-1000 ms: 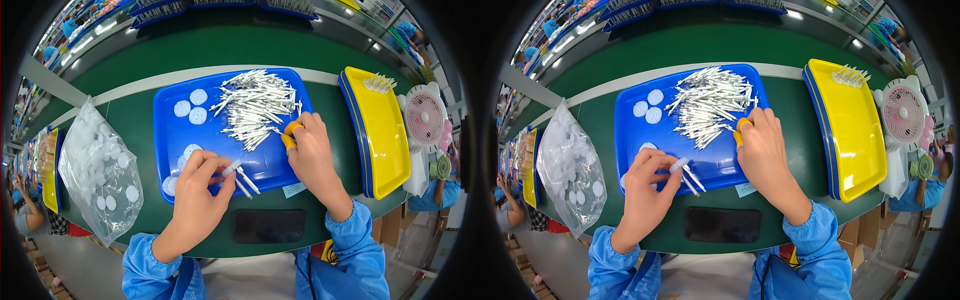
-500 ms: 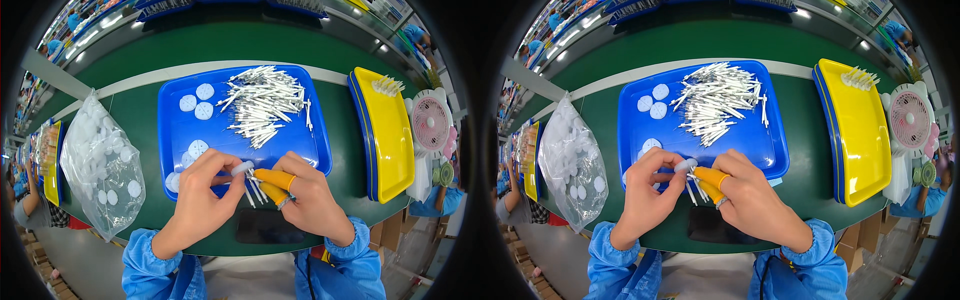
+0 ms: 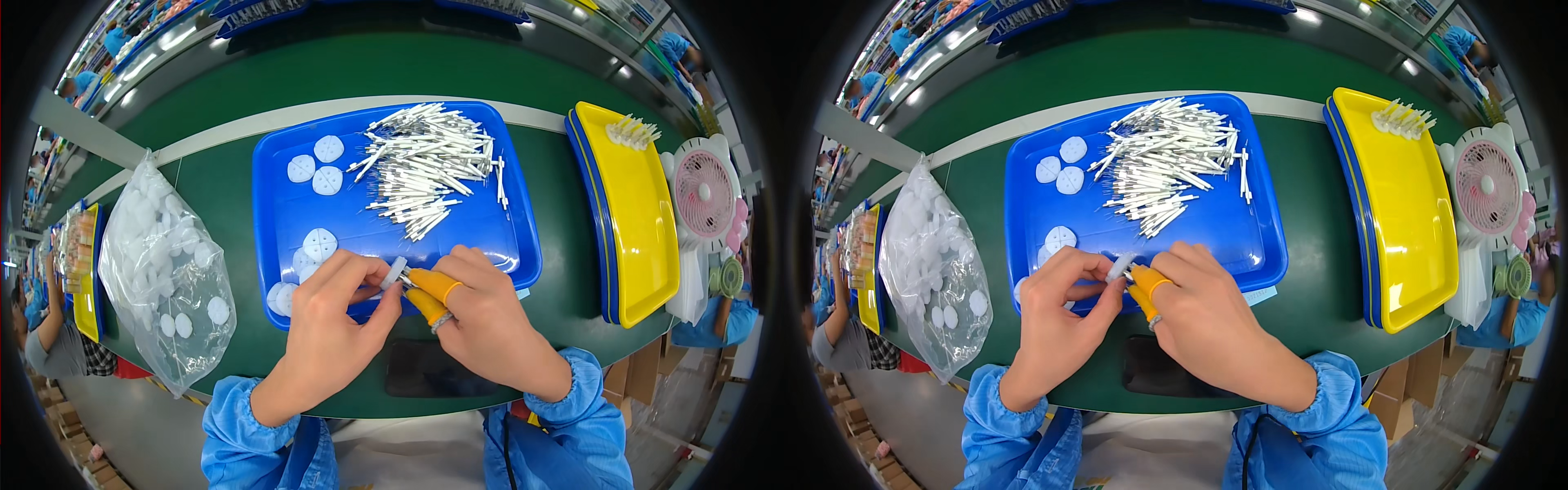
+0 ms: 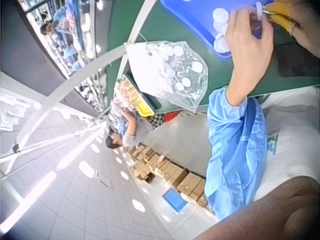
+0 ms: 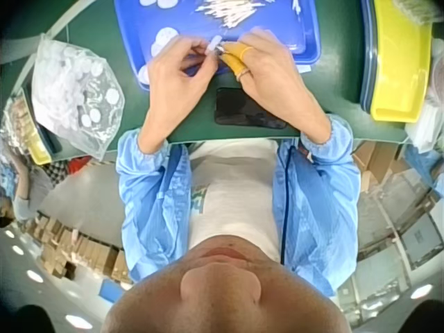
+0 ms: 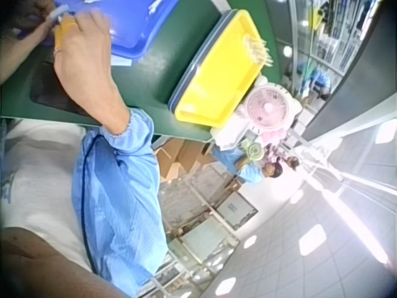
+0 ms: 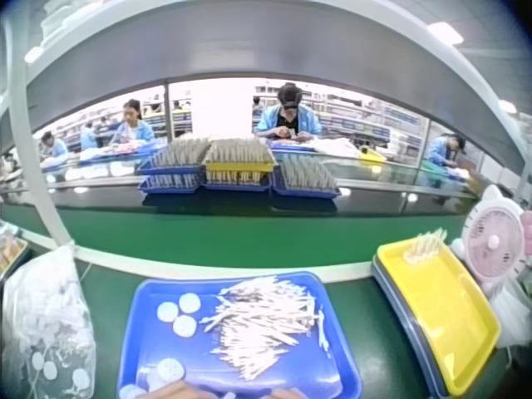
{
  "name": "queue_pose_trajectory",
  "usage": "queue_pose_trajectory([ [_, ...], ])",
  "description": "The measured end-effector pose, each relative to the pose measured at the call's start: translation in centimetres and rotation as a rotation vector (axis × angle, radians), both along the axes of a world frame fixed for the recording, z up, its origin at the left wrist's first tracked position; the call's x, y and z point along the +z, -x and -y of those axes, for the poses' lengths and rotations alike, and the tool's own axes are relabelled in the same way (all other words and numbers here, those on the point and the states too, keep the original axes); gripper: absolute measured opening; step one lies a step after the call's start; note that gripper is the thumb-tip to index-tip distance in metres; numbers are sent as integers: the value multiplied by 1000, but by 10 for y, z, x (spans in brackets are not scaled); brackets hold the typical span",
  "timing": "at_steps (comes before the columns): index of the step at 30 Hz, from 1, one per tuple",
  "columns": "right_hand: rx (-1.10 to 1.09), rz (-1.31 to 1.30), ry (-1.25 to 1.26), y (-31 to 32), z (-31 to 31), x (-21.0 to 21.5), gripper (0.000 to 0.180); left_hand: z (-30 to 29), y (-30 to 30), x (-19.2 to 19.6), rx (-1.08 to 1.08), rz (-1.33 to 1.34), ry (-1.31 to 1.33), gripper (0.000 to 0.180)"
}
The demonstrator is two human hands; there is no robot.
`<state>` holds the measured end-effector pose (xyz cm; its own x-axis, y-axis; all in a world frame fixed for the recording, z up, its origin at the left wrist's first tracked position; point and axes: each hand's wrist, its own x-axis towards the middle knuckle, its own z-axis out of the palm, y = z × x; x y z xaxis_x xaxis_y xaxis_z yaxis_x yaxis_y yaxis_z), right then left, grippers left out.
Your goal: The person inserts white plastic sticks into small white circular discs using a yellow tool. They pick up a disc and a stick, use the tool to push the stick into the disc, and then place the assembled unit into a yellow tray. This process is repeated continuously throughout the video.
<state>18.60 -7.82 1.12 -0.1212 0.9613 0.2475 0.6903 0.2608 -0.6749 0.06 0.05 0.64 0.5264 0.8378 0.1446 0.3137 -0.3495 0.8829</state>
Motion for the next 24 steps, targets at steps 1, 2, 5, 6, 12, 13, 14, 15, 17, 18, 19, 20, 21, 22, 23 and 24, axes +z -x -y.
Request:
queue_pose_trajectory([
  [1,-13,-13,-8,2,0,-1,37,0,0,-1,5,1,-21,13],
  [2,-26,-25,-17,5,1,-1,36,1,0,-1,9,2,-43,13],
  [5,-58,-78,-34,8,4,-3,34,1,3,-2,3,-17,-97,15],
  [6,-70,-97,-38,9,5,-4,34,2,4,-4,-1,-23,-120,16],
  [12,-153,-97,-153,19,0,-11,40,8,4,-6,-10,-82,-168,22],
  [13,-161,-118,-137,18,1,-13,39,8,4,-7,-11,-76,-164,23],
  [14,-168,-139,-120,17,2,-15,38,7,5,-8,-12,-69,-160,25],
  [15,-172,-158,-105,15,1,-16,37,7,4,-5,17,-6,-46,26],
  [17,-188,-222,-104,12,2,-10,43,6,0,4,72,122,182,30],
  [18,-193,-257,-104,10,2,-6,46,4,2,6,42,147,247,32],
  [19,-202,-228,-147,8,3,-5,48,1,4,8,11,172,311,35],
  [20,-210,-200,-191,6,4,-4,49,0,5,9,-20,198,375,37],
  [21,-219,-171,-235,4,5,-2,51,-1,6,9,-31,248,341,39],
  [22,-197,-130,-248,3,5,3,52,0,6,8,-43,297,306,40],
  [23,-175,-90,-261,2,5,10,53,0,7,7,-55,346,271,42],
  [24,-159,-49,-272,2,5,12,54,0,7,5,-57,361,249,43],
])
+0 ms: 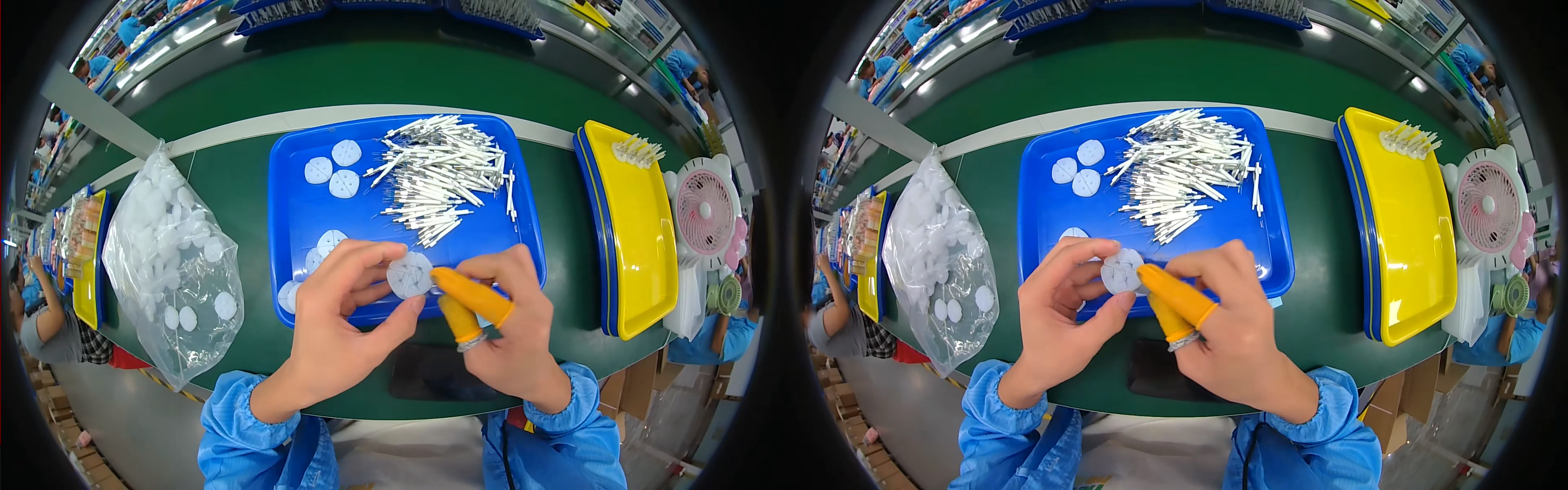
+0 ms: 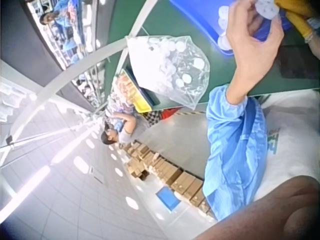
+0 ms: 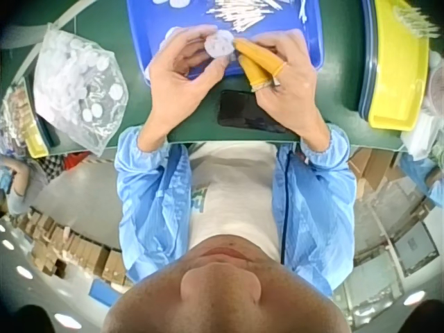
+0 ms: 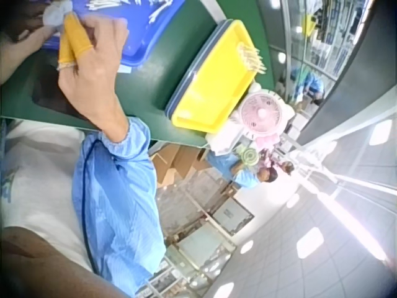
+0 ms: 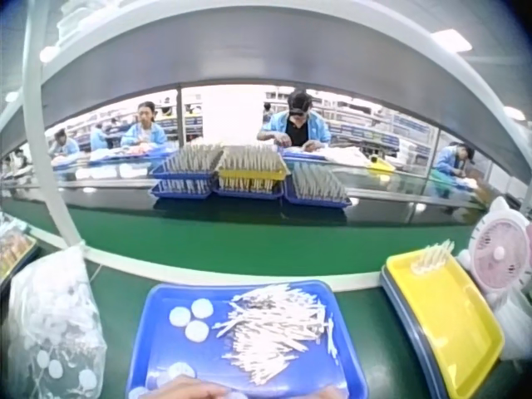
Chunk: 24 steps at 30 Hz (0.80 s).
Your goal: The person inserts white plastic sticks into small white circular discs using a yellow tool. They pick up a disc and a stick, use the tool to push the stick into the disc, and then place the assembled unit into a yellow tray. This process is repeated continuously throughout the video.
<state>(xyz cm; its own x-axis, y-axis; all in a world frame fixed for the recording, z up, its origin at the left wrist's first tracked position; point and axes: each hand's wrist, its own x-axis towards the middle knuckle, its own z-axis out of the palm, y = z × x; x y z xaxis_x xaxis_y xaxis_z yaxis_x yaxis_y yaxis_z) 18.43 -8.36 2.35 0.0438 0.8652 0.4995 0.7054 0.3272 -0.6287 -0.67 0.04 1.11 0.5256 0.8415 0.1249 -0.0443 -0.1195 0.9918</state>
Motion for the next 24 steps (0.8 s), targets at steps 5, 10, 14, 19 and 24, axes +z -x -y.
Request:
queue_pose_trajectory([
  [5,4,-24,30,3,0,4,49,-1,2,0,-68,-62,-129,53],
  [10,84,-26,54,2,3,1,58,1,1,-3,-2,-52,-98,51],
  [14,121,-48,47,3,3,1,57,1,2,-4,4,-100,-107,51],
  [19,16,-33,44,3,0,0,49,1,0,-2,-11,-103,-148,52],
  [24,-4,-16,30,4,3,1,49,1,2,0,-17,-135,-169,54],
])
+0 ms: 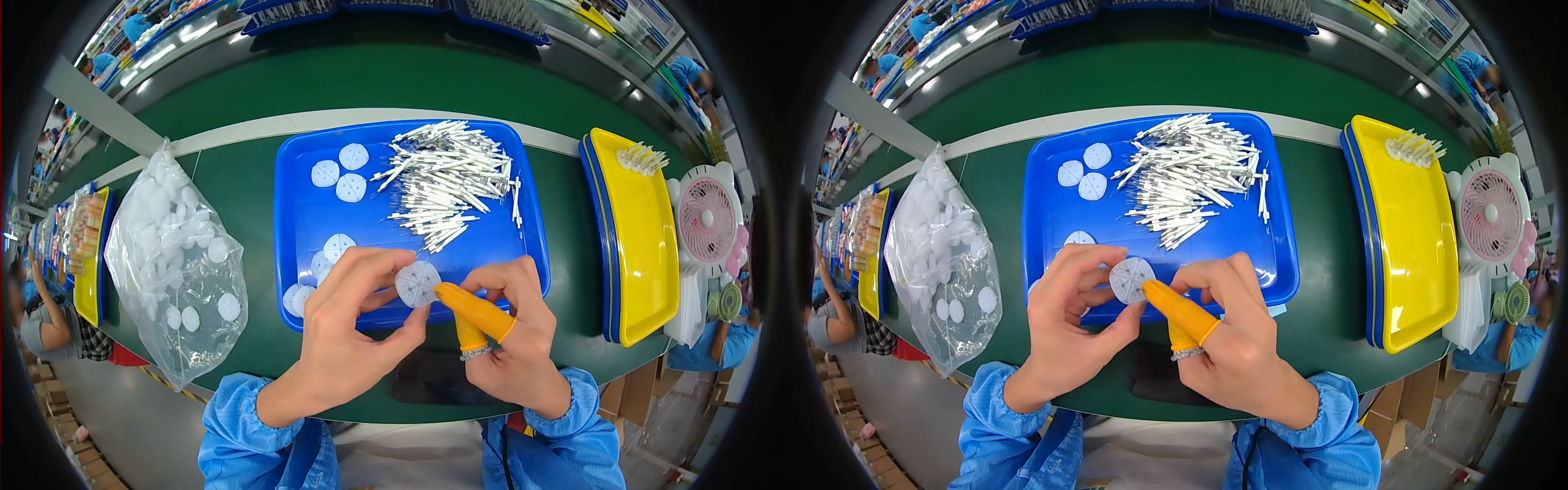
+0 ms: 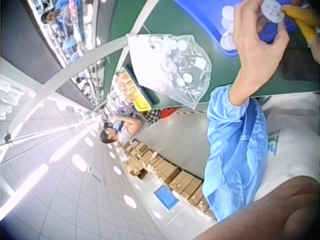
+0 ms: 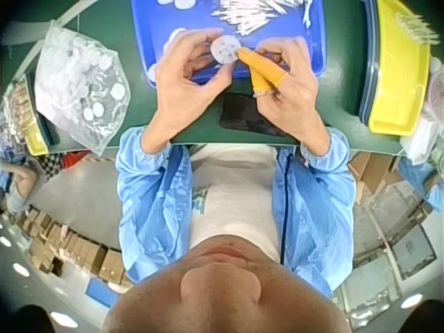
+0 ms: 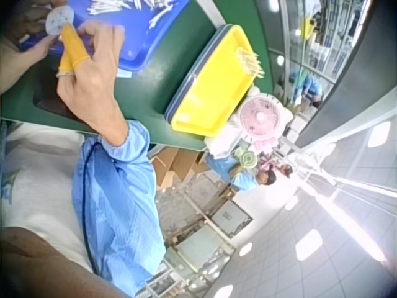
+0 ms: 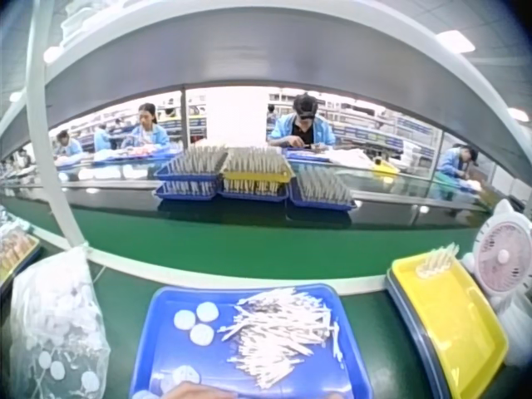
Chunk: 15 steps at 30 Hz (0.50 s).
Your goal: The person inserts white plastic sticks into small white circular discs using a yellow tool. They pick up a disc and a stick, use the tool to push the stick into the disc, and then place the assembled unit into a yellow tray. This process is repeated continuously throughout the video.
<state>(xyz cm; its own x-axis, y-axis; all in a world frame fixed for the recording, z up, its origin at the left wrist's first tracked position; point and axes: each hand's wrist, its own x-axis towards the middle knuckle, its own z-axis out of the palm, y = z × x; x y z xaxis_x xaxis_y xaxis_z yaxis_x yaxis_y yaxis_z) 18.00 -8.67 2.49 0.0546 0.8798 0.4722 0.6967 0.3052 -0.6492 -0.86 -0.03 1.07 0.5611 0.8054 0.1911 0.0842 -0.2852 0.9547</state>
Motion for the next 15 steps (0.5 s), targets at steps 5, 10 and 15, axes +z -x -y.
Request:
queue_pose_trajectory([
  [5,23,0,-17,0,-2,-1,50,0,-1,-1,-24,-23,-41,55],
  [10,43,42,-17,-6,-4,-5,54,4,-5,-2,26,20,-55,52],
  [15,52,16,-19,-5,-4,-2,48,3,-1,0,-49,-53,-51,55],
])
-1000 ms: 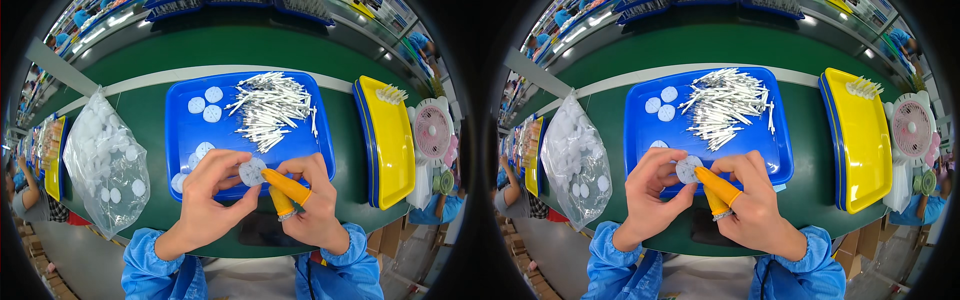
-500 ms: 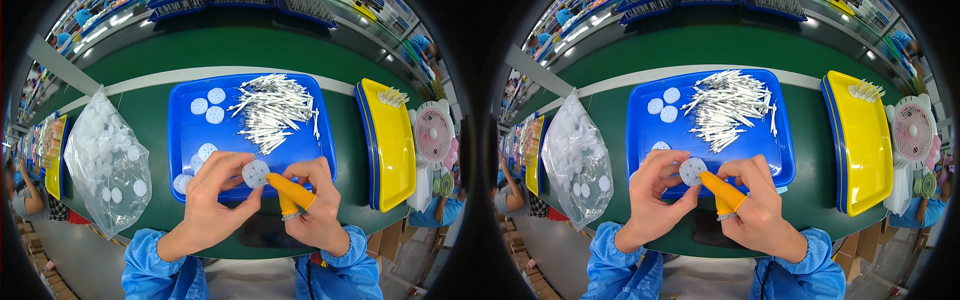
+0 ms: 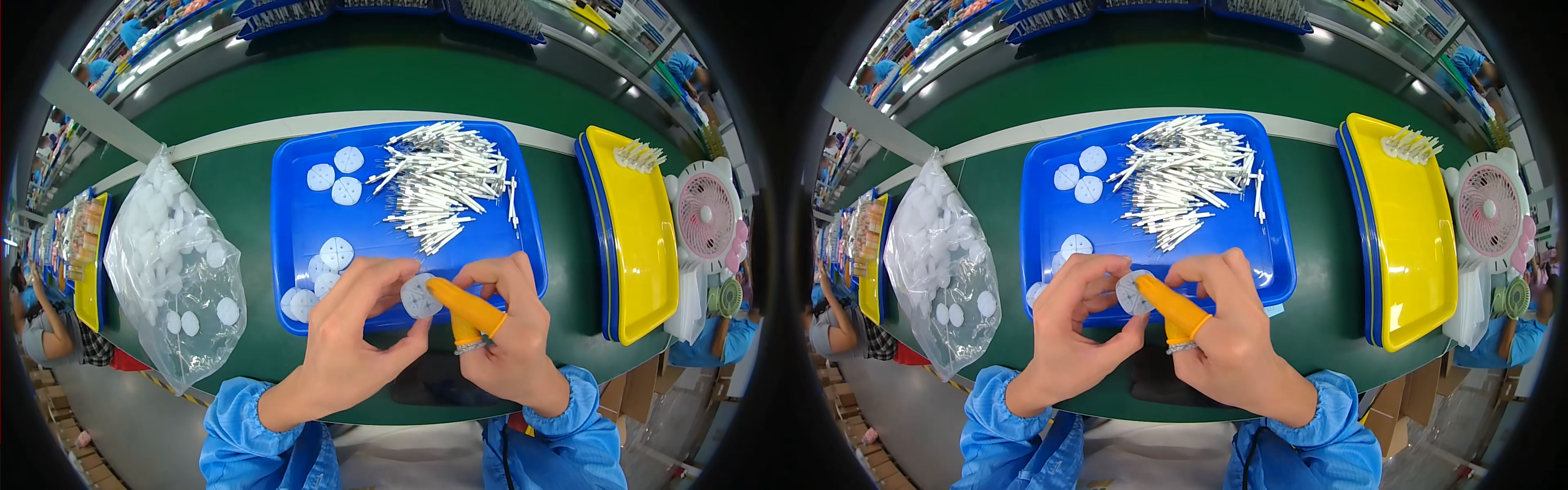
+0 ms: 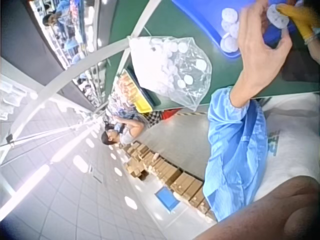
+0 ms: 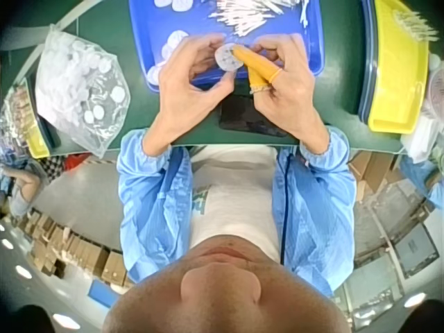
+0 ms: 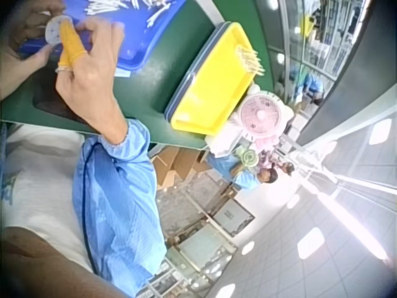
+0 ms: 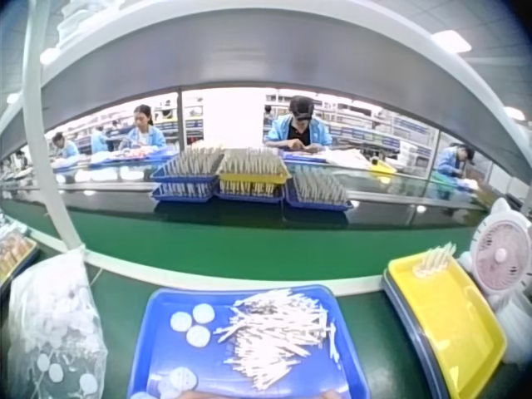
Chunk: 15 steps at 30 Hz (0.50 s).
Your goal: The person inserts white plastic sticks into small white circular discs using a yellow tool. They pick up a disc and a stick, use the tool to push the stick into the disc, and then place the assembled unit into a yellow tray. This process is repeated continuously throughout the video.
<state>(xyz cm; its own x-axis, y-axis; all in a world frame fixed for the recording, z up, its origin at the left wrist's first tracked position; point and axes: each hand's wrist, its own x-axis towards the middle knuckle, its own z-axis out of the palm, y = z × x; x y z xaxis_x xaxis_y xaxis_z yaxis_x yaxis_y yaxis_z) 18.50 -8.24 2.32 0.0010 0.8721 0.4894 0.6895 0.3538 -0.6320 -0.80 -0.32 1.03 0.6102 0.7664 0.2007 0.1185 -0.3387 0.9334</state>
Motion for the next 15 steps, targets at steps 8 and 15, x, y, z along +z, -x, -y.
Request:
queue_pose_trajectory([
  [8,-6,33,8,-2,4,-1,45,-1,0,-2,20,2,-14,56],
  [15,43,89,-28,2,-3,3,47,0,-2,4,-38,-67,-103,60],
])
